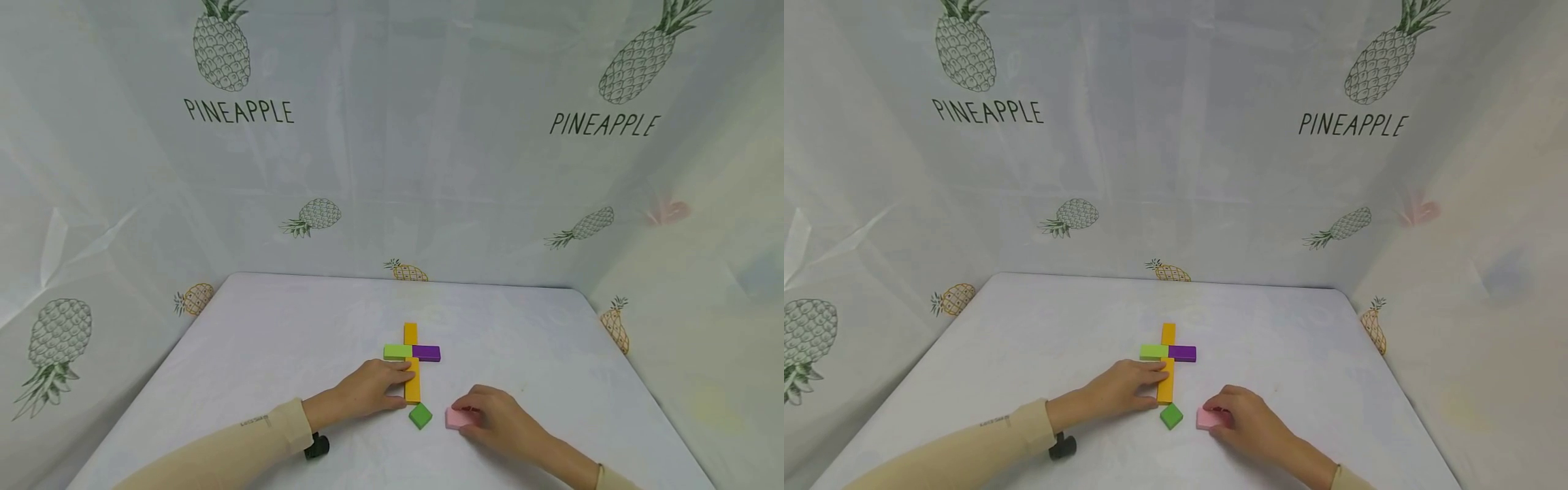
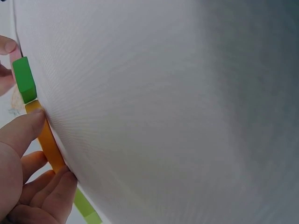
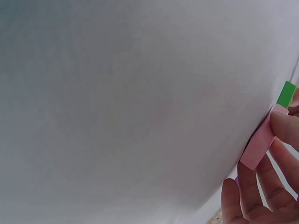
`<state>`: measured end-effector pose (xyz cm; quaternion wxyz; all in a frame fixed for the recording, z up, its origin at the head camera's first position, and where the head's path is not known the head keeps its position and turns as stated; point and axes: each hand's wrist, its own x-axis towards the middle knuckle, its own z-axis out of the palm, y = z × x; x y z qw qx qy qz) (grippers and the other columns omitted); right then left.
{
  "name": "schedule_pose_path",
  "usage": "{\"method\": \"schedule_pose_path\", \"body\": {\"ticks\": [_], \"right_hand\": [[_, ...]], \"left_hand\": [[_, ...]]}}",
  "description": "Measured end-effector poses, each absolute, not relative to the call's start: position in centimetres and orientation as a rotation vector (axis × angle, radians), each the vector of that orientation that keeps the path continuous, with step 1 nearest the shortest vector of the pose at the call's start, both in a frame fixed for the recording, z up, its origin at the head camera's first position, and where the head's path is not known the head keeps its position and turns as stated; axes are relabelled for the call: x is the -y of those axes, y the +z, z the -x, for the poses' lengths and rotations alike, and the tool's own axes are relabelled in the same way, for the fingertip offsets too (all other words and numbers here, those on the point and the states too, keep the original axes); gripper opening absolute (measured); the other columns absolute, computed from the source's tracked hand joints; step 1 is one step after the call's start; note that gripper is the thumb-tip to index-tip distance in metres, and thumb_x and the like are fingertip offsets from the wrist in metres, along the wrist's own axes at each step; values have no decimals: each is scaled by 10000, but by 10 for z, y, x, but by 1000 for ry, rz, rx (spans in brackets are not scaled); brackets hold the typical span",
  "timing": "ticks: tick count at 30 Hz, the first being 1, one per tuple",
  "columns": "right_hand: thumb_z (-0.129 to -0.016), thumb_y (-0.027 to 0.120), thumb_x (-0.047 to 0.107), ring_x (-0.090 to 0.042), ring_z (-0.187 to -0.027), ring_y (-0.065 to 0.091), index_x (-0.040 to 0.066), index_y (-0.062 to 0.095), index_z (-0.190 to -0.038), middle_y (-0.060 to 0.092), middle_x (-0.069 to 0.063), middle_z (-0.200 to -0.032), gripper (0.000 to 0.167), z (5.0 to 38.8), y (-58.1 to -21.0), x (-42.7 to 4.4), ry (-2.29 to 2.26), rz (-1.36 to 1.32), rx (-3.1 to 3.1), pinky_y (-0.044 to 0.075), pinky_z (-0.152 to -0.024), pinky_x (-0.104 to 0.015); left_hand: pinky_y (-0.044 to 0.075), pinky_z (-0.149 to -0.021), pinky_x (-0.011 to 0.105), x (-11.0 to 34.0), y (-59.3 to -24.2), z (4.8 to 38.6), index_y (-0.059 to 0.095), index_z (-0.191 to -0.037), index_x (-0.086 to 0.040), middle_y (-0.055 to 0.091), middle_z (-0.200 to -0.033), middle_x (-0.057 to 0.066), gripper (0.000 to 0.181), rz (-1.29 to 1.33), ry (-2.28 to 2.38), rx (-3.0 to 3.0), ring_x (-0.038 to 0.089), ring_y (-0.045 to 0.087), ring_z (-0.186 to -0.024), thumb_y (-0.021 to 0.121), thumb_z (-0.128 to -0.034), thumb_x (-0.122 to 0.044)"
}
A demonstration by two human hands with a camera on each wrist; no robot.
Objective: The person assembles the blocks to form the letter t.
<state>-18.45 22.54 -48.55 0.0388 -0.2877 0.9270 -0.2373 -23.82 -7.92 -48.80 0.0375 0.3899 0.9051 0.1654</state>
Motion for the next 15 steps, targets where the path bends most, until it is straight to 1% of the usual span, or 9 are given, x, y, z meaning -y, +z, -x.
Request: {"method": "schedule_pose_path", "body": {"ticks": [3,9,15], "right_hand": [[-897,875,269,14,-882,539,202,800,-1175,646,213,-1008,296,184,-486,-223,-719,881,-2836,561,-798,-223],[-893,880,228,9,-897,552,202,796,-1175,662,194,-1028,295,182,-485,-221,-754,956,-2832,568,-808,-230],[-893,880,237,8,-902,557,197,796,-1176,669,189,-1040,298,181,-484,-219,-758,965,-2815,578,-827,-239]], "left_hand": [[497,-1141,369,80,-488,238,642,-1476,-134,600,-1533,19,575,-1198,510,-2775,175,572,-1417,805,-967,-348],[496,-1142,365,80,-488,238,644,-1475,-140,600,-1533,9,574,-1192,506,-2779,164,570,-1417,804,-967,-355],[495,-1145,372,79,-488,238,645,-1473,-139,600,-1532,9,572,-1191,508,-2783,159,568,-1419,802,-969,-357]]}}
